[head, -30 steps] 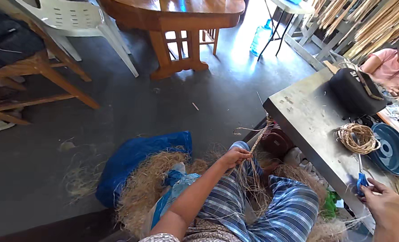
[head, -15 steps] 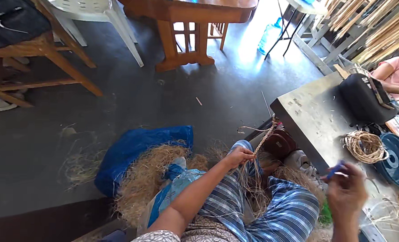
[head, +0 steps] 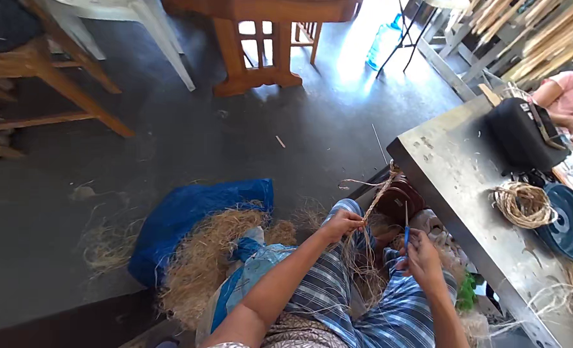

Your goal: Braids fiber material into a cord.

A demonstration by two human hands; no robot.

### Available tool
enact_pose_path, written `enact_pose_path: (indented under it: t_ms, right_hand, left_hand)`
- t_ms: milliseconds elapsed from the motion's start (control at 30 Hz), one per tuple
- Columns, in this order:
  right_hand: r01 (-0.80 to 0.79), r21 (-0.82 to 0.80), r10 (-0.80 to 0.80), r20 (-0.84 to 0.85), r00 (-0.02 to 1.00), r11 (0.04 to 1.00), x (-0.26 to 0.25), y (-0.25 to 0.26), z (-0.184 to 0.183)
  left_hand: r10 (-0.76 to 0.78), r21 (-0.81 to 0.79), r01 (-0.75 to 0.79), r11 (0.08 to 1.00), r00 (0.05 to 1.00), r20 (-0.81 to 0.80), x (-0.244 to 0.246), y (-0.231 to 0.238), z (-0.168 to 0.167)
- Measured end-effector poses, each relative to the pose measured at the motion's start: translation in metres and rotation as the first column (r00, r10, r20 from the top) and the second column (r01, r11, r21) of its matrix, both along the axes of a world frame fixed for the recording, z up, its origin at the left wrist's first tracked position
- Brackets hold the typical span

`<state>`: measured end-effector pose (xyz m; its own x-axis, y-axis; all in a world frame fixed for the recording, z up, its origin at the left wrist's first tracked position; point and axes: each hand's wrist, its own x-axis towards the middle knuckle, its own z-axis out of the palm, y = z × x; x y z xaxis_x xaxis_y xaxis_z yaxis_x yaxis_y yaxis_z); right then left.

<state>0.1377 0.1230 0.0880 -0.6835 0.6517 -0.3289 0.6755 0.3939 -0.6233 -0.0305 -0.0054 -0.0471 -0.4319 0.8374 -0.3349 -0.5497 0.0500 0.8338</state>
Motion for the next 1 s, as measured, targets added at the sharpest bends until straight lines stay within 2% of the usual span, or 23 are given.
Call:
enact_pose_path:
  t_ms: [100, 167, 233, 267, 300, 333, 367, 400, 433, 500, 600, 733, 1000]
  right_hand:
    - [0.105, -0.290, -0.152, -0.144, 0.978, 0.951, 0.010, -0.027, -0.010]
    - [0.004, -0.522, -0.133, -0.210, 0.969, 0.853, 0.016, -0.040, -0.016]
    - [-0.162, -0.638, -0.027, -0.276, 0.961, 0.753, 0.020, -0.053, -0.022]
    - [-0.239, -0.596, 0.050, -0.315, 0.948, 0.767, 0.018, -0.058, -0.024]
    - [-0.307, -0.455, 0.151, -0.347, 0.925, 0.836, 0.016, -0.060, -0.024]
    - [-0.358, -0.205, 0.275, -0.346, 0.897, 0.911, 0.012, -0.055, -0.025]
    - [-0.378, 0.077, 0.383, -0.292, 0.877, 0.923, 0.006, -0.045, -0.025]
    - [-0.382, 0.289, 0.447, -0.205, 0.871, 0.878, -0.002, -0.028, -0.024]
    - [-0.387, 0.397, 0.465, -0.119, 0.877, 0.832, -0.009, -0.009, -0.022]
    - [-0.408, 0.428, 0.438, 0.032, 0.898, 0.806, -0.023, 0.030, -0.017]
    - [-0.443, 0.416, 0.421, 0.149, 0.895, 0.794, -0.040, 0.066, -0.012]
    - [-0.517, 0.378, 0.451, 0.254, 0.856, 0.768, -0.059, 0.072, -0.003]
    - [-0.561, 0.419, 0.466, 0.314, 0.827, 0.714, -0.069, 0.077, -0.011]
  left_hand:
    - [0.007, 0.014, -0.008, 1.000, 1.000, 0.017, 0.002, 0.001, -0.002]
    - [0.001, 0.017, -0.002, 1.000, 1.000, 0.019, 0.001, 0.001, 0.000]
    - [0.004, 0.015, -0.005, 1.000, 1.000, 0.030, 0.001, 0.000, 0.001]
    - [0.007, 0.017, -0.008, 1.000, 0.999, 0.037, 0.001, -0.001, 0.000]
    - [0.011, 0.021, -0.012, 1.000, 0.999, 0.042, 0.000, -0.001, 0.001]
    - [0.013, 0.028, -0.014, 1.000, 0.999, 0.048, 0.000, -0.002, 0.001]
    - [0.014, 0.035, -0.016, 0.999, 0.998, 0.055, 0.000, -0.002, 0.000]
    - [0.016, 0.043, -0.018, 0.999, 0.998, 0.061, 0.000, -0.003, -0.001]
    - [0.010, 0.050, -0.014, 0.999, 0.998, 0.064, 0.000, -0.003, -0.001]
    - [0.000, 0.057, -0.003, 0.998, 0.998, 0.062, -0.001, -0.003, -0.002]
    - [-0.003, 0.071, -0.001, 0.997, 0.999, 0.053, 0.000, -0.004, -0.001]
    - [-0.014, 0.092, 0.009, 0.996, 0.998, 0.058, -0.002, -0.006, -0.003]
    - [-0.033, 0.111, 0.024, 0.994, 0.996, 0.077, -0.004, -0.006, -0.005]
